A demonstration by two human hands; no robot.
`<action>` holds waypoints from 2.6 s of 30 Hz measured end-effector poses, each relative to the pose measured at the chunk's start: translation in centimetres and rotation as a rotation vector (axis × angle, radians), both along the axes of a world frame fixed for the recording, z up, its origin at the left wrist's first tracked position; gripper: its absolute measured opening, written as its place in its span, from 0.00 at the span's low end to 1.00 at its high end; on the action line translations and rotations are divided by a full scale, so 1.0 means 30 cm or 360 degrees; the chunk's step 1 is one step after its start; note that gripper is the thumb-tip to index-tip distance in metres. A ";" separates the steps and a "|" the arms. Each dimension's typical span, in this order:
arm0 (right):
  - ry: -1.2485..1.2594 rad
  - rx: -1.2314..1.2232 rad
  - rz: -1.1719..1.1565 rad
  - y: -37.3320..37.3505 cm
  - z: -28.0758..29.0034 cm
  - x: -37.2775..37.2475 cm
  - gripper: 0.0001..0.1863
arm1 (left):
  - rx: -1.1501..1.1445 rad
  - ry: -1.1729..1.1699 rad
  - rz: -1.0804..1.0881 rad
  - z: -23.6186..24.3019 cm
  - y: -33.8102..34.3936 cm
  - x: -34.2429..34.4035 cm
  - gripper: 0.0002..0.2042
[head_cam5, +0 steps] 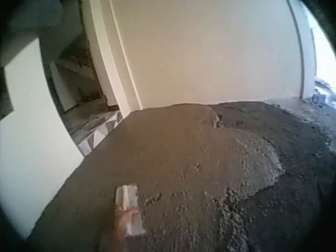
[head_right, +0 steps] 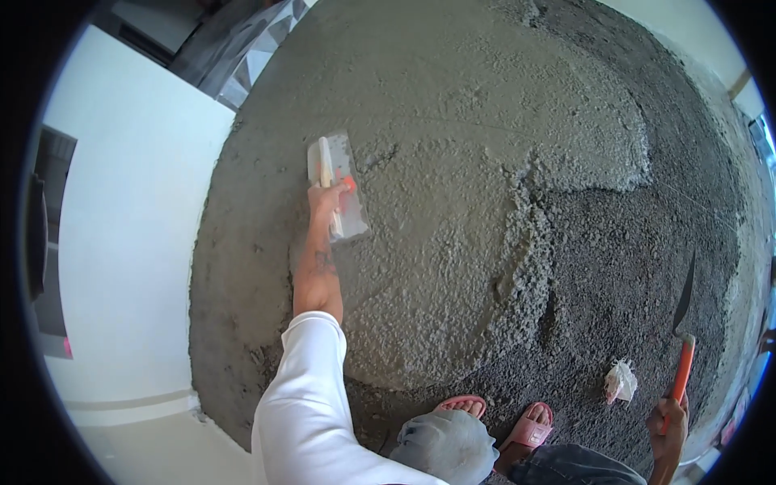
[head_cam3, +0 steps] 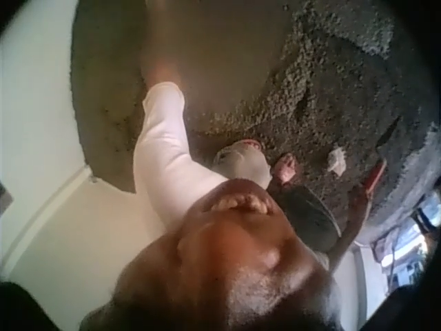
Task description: Smoothing and leveling wet concrete on a floor using a float and a trowel.
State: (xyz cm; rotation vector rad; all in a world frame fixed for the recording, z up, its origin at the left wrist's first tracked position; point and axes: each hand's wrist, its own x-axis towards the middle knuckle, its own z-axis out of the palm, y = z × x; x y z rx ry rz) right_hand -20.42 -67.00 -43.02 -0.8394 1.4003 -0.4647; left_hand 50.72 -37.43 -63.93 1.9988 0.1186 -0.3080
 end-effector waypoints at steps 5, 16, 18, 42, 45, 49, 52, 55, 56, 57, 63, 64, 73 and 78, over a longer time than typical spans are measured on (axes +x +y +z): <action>-0.0075 -0.0001 -0.0213 -0.011 -0.027 -0.108 0.13 | 0.0238 -0.0033 -0.0253 -0.036 -0.094 -0.054 0.19; -0.0054 0.0054 -0.0040 -0.013 -0.008 0.031 0.13 | -0.0237 -0.0059 -0.0151 -0.030 -0.184 -0.110 0.25; -0.0065 0.0023 -0.0007 -0.008 0.010 0.026 0.13 | -0.0003 0.0101 -0.0286 0.021 -0.271 -0.213 0.27; -0.0007 0.0129 0.0032 -0.062 -0.075 -0.004 0.12 | -0.0402 -0.0365 0.0515 -0.057 0.383 -0.210 0.23; -0.0011 0.0082 -0.0104 -0.066 -0.090 -0.016 0.12 | -0.0257 -0.0230 0.0235 0.039 0.205 -0.153 0.25; 0.0017 -0.0033 0.0109 -0.055 -0.089 -0.031 0.11 | -0.0102 -0.0148 0.0309 0.058 0.223 -0.028 0.22; 0.0114 0.0013 -0.0051 -0.063 -0.103 -0.194 0.09 | -0.0635 -0.0016 0.0172 0.035 0.307 -0.016 0.14; 0.0078 0.0093 -0.0231 -0.069 -0.091 -0.291 0.06 | -0.0836 -0.0051 0.0124 0.049 0.231 -0.044 0.10; 0.0039 0.0109 -0.0280 -0.073 -0.096 -0.295 0.06 | -0.0906 -0.0064 0.0092 0.044 0.183 -0.049 0.12; 0.0049 0.0094 -0.0280 -0.081 -0.097 -0.286 0.06 | -0.0920 -0.0053 0.0095 0.044 0.118 -0.062 0.12; 0.0053 0.0045 -0.0206 -0.129 -0.159 -0.177 0.07 | -0.0533 0.0113 0.0081 -0.052 -0.190 -0.010 0.16; 0.0081 0.0013 -0.0186 -0.149 -0.211 -0.169 0.06 | -0.0356 -0.0207 0.0227 -0.129 -0.181 0.052 0.19; 0.0101 0.0114 0.0017 -0.141 -0.178 -0.117 0.09 | 0.0076 -0.0392 0.0397 -0.197 -0.221 0.095 0.24; -0.0043 0.0218 -0.0061 -0.149 -0.134 -0.181 0.10 | -0.0190 -0.0371 0.0263 -0.205 -0.199 -0.040 0.23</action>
